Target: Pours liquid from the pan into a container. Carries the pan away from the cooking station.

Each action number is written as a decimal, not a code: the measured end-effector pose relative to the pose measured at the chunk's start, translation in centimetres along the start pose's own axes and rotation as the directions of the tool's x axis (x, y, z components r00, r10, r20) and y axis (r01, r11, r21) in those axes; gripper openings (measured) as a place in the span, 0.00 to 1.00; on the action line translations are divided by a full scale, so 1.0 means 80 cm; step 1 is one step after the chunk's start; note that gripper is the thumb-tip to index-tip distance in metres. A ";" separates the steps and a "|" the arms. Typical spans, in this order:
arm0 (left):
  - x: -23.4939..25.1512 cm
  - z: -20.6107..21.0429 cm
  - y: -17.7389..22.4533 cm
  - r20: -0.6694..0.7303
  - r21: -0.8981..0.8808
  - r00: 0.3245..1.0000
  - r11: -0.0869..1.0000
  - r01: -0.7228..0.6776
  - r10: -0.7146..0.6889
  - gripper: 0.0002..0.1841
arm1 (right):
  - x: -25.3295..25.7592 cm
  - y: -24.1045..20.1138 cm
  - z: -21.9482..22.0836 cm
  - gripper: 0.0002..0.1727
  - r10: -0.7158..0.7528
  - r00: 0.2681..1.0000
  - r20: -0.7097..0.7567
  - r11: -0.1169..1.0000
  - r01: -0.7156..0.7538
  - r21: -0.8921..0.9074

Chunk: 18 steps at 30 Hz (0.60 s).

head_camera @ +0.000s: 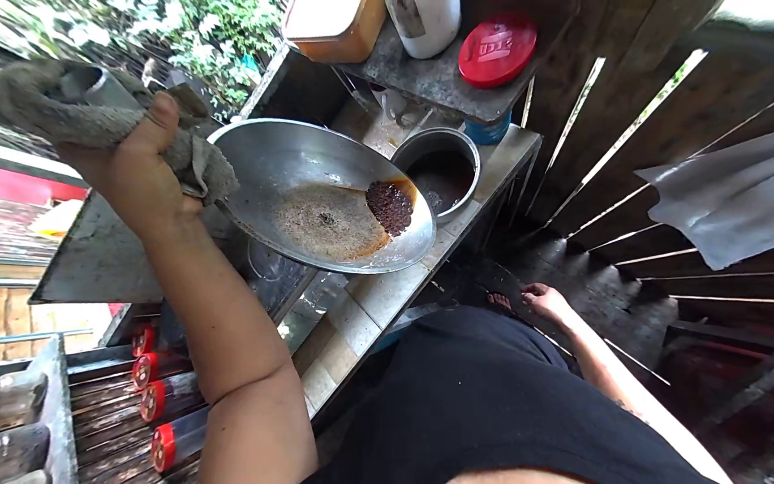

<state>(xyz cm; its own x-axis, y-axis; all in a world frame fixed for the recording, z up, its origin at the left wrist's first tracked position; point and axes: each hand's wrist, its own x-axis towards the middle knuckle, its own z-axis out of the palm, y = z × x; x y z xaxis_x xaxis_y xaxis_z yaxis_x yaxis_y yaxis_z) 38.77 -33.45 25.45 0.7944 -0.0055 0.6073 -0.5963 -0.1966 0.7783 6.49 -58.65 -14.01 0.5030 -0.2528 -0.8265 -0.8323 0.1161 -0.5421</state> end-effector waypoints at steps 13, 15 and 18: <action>0.004 0.002 0.003 0.012 0.097 1.000 0.995 0.011 -0.012 0.50 | 0.019 0.019 -0.012 0.20 0.009 1.000 -0.011 1.000 -0.009 0.015; 0.002 0.002 0.006 0.008 0.127 1.000 0.992 0.019 -0.020 0.52 | 0.020 0.018 -0.016 0.21 -0.001 1.000 -0.002 1.000 0.001 -0.001; 0.003 0.002 0.008 -0.004 0.158 0.999 0.986 0.054 -0.054 0.53 | 0.015 0.009 -0.024 0.21 0.004 1.000 0.016 1.000 -0.004 -0.005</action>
<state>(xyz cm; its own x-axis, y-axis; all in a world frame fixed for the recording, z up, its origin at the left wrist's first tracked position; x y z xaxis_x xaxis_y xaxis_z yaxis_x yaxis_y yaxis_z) 38.64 -33.72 26.07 0.8252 0.0092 0.5648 -0.5267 -0.3488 0.7752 6.03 -60.72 -15.12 0.5034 -0.2370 -0.8309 -0.8354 0.1120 -0.5381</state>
